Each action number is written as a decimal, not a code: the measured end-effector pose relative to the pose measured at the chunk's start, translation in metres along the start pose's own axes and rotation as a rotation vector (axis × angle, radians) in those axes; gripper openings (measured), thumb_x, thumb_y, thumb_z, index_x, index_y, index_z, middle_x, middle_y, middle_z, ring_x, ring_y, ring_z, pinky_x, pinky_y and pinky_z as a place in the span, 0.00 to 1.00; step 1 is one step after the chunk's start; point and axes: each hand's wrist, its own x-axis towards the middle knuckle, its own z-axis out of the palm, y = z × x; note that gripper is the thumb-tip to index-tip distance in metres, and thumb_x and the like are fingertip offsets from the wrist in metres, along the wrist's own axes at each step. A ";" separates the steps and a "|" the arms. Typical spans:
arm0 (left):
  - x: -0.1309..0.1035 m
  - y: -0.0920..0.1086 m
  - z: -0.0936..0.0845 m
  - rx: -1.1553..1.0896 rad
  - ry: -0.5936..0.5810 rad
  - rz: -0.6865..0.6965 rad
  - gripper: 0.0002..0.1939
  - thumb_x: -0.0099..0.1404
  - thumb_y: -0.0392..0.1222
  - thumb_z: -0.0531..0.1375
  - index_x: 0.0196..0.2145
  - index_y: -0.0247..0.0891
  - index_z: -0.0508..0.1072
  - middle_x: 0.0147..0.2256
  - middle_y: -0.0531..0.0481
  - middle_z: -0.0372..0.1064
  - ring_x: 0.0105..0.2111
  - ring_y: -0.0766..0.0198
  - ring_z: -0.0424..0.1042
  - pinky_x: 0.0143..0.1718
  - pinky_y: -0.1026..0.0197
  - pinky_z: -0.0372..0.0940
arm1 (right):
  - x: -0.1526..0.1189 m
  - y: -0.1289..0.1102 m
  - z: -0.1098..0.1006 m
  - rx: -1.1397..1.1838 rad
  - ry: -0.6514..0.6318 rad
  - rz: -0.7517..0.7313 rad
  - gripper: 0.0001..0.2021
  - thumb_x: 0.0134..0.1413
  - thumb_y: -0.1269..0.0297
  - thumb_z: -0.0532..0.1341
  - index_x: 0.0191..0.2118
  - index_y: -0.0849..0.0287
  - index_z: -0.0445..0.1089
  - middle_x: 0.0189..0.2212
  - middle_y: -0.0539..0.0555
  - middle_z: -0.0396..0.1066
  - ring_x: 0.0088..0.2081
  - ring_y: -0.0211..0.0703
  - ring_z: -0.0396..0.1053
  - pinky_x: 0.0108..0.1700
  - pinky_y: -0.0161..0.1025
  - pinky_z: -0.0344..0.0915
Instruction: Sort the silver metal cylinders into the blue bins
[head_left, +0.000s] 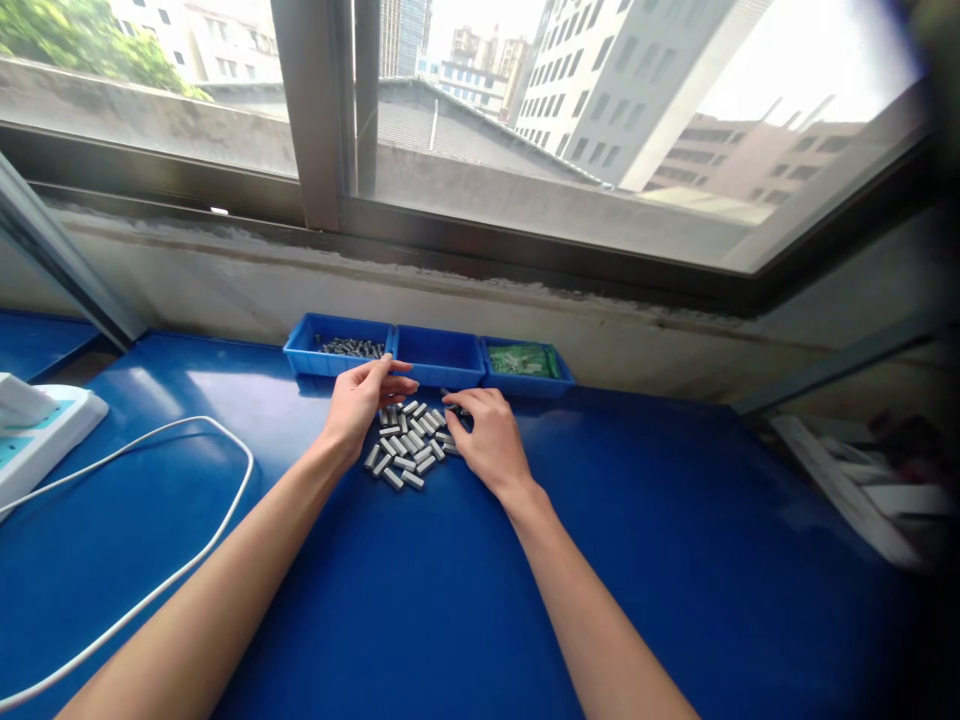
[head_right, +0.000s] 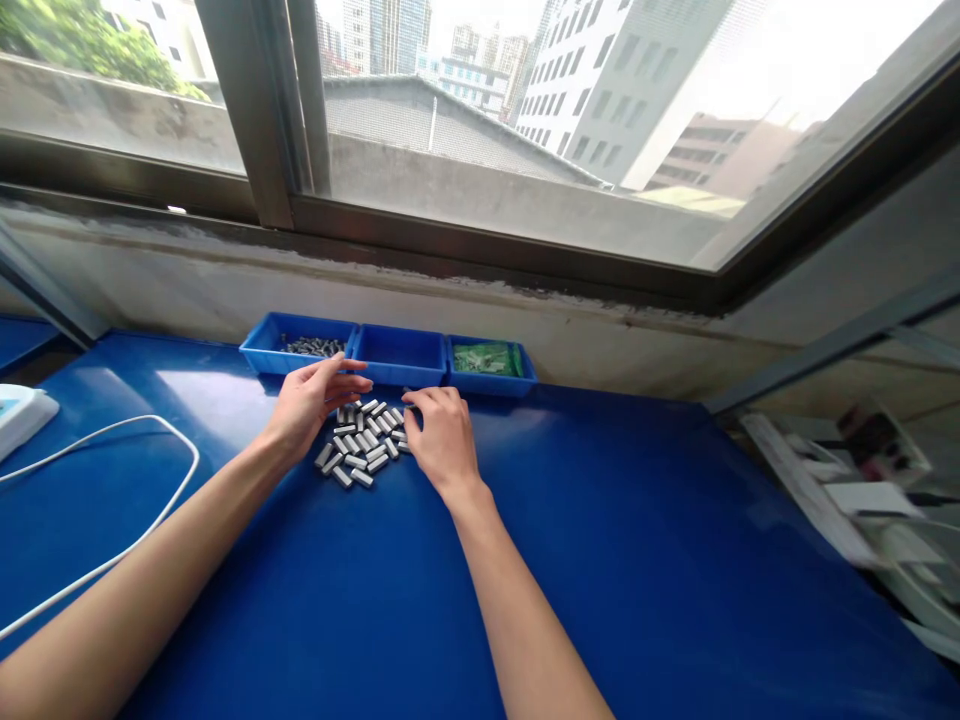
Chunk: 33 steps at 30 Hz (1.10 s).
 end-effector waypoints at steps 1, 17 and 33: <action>0.000 0.000 0.000 0.005 -0.001 0.003 0.26 0.59 0.62 0.63 0.38 0.33 0.79 0.31 0.41 0.79 0.35 0.57 0.78 0.39 0.61 0.68 | 0.001 0.001 -0.001 -0.004 -0.028 -0.011 0.10 0.59 0.71 0.60 0.43 0.56 0.77 0.42 0.56 0.77 0.47 0.51 0.69 0.52 0.47 0.64; -0.003 -0.001 0.000 0.084 -0.039 0.041 0.26 0.60 0.62 0.63 0.36 0.33 0.79 0.31 0.42 0.78 0.34 0.57 0.77 0.37 0.61 0.67 | 0.003 0.004 0.001 -0.086 -0.125 -0.173 0.16 0.62 0.77 0.54 0.45 0.58 0.78 0.45 0.59 0.76 0.47 0.48 0.71 0.53 0.43 0.67; -0.013 0.004 0.005 0.278 -0.223 0.217 0.20 0.64 0.56 0.62 0.42 0.35 0.80 0.35 0.44 0.79 0.37 0.57 0.77 0.41 0.60 0.68 | 0.000 -0.017 -0.006 1.094 0.148 0.464 0.14 0.44 0.59 0.71 0.37 0.59 0.76 0.36 0.54 0.79 0.38 0.47 0.79 0.46 0.44 0.75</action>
